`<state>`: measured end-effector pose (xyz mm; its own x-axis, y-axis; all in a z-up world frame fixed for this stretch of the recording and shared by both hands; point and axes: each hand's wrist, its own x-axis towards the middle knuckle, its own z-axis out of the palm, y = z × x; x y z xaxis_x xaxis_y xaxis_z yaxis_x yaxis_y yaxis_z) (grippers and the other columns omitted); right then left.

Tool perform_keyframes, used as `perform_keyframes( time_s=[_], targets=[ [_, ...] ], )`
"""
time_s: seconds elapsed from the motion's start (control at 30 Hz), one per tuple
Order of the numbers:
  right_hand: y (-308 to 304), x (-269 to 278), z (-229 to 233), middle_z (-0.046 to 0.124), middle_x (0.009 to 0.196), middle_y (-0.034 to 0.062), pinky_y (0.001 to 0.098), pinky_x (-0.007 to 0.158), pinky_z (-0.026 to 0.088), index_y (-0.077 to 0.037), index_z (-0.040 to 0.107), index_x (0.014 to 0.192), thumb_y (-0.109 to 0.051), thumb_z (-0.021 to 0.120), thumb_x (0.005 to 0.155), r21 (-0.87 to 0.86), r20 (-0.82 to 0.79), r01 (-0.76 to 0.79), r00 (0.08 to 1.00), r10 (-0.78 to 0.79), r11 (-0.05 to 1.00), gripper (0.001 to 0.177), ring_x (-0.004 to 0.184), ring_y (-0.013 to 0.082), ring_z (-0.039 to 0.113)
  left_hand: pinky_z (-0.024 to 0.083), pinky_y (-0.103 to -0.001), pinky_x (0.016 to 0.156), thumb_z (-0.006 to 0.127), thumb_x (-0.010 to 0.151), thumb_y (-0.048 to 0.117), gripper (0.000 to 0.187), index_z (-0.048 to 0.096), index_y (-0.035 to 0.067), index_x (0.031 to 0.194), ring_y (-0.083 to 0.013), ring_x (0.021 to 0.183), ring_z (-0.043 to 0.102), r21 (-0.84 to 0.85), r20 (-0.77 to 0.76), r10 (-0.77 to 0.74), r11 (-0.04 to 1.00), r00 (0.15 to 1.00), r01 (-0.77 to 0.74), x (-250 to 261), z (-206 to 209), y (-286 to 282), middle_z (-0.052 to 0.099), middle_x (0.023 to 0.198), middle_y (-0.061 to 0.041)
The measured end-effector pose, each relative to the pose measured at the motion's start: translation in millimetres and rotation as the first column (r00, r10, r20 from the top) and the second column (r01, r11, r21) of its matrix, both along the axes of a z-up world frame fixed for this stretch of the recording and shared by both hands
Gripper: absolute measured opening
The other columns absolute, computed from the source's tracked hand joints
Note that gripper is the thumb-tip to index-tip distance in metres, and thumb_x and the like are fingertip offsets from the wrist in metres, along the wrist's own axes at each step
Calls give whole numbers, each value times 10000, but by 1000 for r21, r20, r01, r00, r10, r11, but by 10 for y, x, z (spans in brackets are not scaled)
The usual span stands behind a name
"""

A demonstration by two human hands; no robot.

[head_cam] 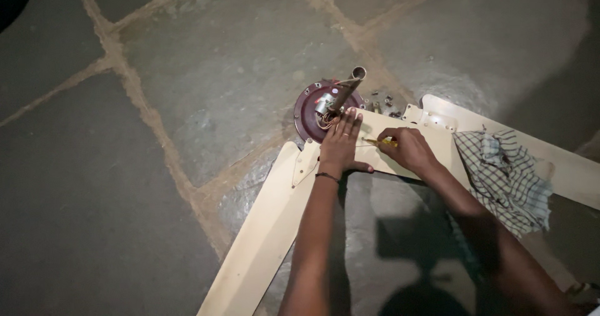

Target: The person attaches ceiling fan blades to the motor housing using a screwdriver. They align each blade, insert screws, and tighten them to secure the blades to the fan hub.

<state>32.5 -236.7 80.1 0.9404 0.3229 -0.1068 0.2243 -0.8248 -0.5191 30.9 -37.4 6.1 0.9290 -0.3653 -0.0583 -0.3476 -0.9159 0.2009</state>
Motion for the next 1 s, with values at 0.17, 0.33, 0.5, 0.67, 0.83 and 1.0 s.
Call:
perform_keyframes(
  time_s=[0.17,0.33,0.5,0.67,0.83,1.0],
  targets=[
    [104,18,112,763,965,161,462,791,574,-163,795,1083,-272,739,871,-166,-58,-11,998,2,986,244,882,342,739,62,-426,1285,710,447,932,1604,88,40,1626,-278,1591,72,26,4,-2,1000,1000,2,1,49,-5,101,1711,-157],
    [175,20,250,737,1026,129,463,766,569,-194,769,1142,-303,735,873,-315,-25,-90,996,86,945,292,946,317,722,64,-424,1279,708,425,939,1625,86,36,1624,-277,1588,70,40,-10,-11,999,1000,12,5,72,3,97,1713,-158],
    [217,80,276,744,1036,102,451,758,576,-217,771,1137,-315,721,896,-384,-37,-139,990,136,913,265,934,290,732,82,-424,1286,716,404,937,1639,94,37,1624,-276,1588,84,36,4,-3,999,1000,3,0,38,-7,109,1709,-156],
    [221,128,241,755,1007,95,462,784,574,-227,785,1094,-307,733,877,-367,-22,-162,986,166,916,237,943,296,729,85,-428,1289,724,399,932,1644,98,34,1626,-283,1594,89,37,0,-4,999,1000,4,8,29,-7,112,1710,-159],
    [195,210,163,762,1022,119,474,823,571,-224,785,1084,-282,733,876,-377,-57,-179,984,170,909,222,985,327,726,86,-429,1283,726,408,929,1632,109,25,1620,-286,1587,83,24,13,-5,1000,1000,5,-7,43,7,113,1708,-169],
    [257,411,-26,756,1015,157,489,845,560,-168,792,1004,-257,754,835,-347,-85,-149,988,127,926,195,999,369,709,90,-431,1283,716,414,929,1618,119,34,1621,-275,1590,93,10,36,-5,1000,999,5,-21,24,9,120,1710,-160]
  ],
)
